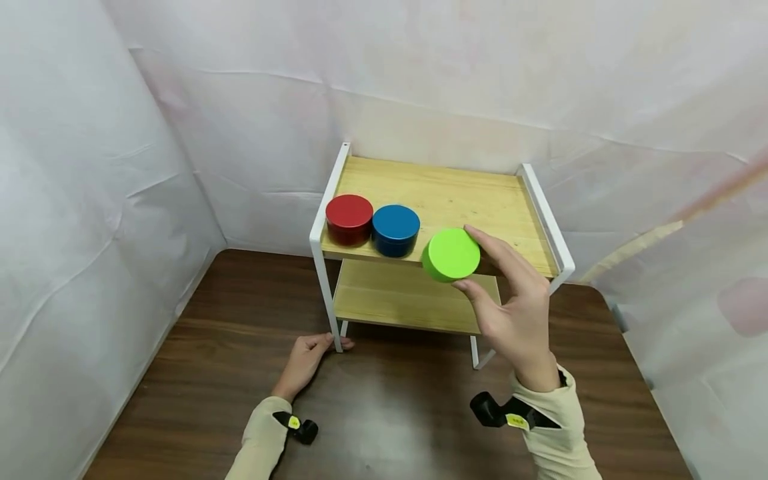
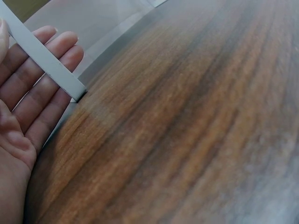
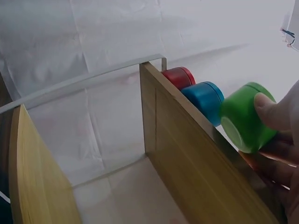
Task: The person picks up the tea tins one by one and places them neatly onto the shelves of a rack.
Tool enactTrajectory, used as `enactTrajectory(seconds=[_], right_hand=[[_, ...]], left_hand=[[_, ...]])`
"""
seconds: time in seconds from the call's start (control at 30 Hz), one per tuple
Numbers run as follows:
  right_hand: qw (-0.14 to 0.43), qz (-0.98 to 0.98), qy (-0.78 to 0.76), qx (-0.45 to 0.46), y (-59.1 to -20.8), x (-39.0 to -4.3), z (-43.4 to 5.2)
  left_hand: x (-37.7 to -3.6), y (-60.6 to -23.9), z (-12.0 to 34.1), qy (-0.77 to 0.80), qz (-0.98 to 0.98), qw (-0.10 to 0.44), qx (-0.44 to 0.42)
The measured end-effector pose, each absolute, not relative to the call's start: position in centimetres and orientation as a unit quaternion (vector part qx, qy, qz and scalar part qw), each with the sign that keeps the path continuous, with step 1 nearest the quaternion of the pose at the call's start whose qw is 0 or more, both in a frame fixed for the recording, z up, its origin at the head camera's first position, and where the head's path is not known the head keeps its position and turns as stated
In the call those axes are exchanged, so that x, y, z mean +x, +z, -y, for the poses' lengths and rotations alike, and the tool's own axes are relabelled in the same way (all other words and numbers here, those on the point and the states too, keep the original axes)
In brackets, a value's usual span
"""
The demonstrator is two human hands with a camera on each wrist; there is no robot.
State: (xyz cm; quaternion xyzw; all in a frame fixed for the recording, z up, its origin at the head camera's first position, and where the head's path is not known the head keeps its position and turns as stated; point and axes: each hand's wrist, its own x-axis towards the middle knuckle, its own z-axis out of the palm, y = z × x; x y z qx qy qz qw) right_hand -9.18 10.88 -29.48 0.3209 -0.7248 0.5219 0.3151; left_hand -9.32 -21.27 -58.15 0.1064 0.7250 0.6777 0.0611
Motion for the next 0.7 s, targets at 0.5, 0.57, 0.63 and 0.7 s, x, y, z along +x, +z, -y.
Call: enactTrajectory(seconds=[0.5, 0.57, 0.63, 0.7], right_hand=[[0.342, 0.786, 0.449, 0.253, -29.5, -9.7, -10.3], [0.348, 0.789, 0.442, 0.247, -29.5, -9.8, -10.2], [0.355, 0.791, 0.437, 0.239, -29.4, -10.1, -10.0], [0.364, 0.792, 0.434, 0.230, -29.4, -10.2, -9.8]], left_hand=[[-9.8, -58.0, 20.8, 0.677, -0.727, 0.053, 0.101], [-10.0, -57.9, 20.8, 0.678, -0.726, 0.047, 0.104], [-10.3, -57.9, 20.9, 0.677, -0.727, 0.042, 0.107], [-10.4, -57.9, 21.0, 0.673, -0.730, 0.041, 0.111]])
